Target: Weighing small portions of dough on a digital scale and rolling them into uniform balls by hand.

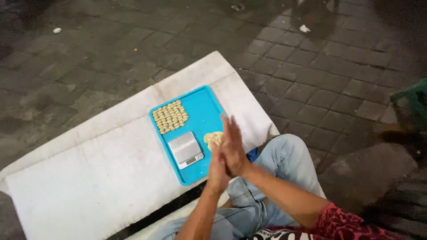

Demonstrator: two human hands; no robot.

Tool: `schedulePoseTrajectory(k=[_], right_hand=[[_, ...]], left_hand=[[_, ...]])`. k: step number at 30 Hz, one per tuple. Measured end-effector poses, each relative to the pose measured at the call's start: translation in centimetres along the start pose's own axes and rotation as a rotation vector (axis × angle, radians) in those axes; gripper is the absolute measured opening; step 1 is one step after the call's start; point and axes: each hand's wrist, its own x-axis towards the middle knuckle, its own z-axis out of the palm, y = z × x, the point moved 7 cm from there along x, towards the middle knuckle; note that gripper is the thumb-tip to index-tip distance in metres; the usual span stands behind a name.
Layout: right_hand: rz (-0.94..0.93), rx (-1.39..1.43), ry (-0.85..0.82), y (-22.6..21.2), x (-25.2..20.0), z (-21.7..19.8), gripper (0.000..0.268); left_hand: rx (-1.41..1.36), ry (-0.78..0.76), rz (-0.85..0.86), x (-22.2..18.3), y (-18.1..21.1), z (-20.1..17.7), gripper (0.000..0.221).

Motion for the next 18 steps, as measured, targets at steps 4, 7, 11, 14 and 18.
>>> schedulePoseTrajectory(k=[4, 7, 11, 14, 18], right_hand=[[0.021, 0.014, 0.01, -1.9, 0.8, 0.6, 0.072], [0.086, 0.233, 0.071, -3.4, 2.0, 0.2, 0.068], [-0.087, -0.115, -0.02, -1.7, 0.6, 1.3, 0.079], [-0.123, -0.083, -0.019, -0.8, 1.2, 1.0, 0.075], [-0.118, 0.013, -0.003, -2.7, 2.0, 0.5, 0.07]], left_hand=[[-0.35, -0.215, 0.072, 2.3, -0.7, -1.3, 0.07], [-0.111, -0.072, -0.008, 1.3, -2.9, -2.7, 0.076], [-0.102, -0.223, 0.21, 0.9, 1.1, -0.7, 0.081], [-0.149, -0.316, 0.307, 0.5, 1.1, 0.0, 0.074], [-0.184, 0.036, -0.05, 0.5, -1.8, -1.8, 0.083]])
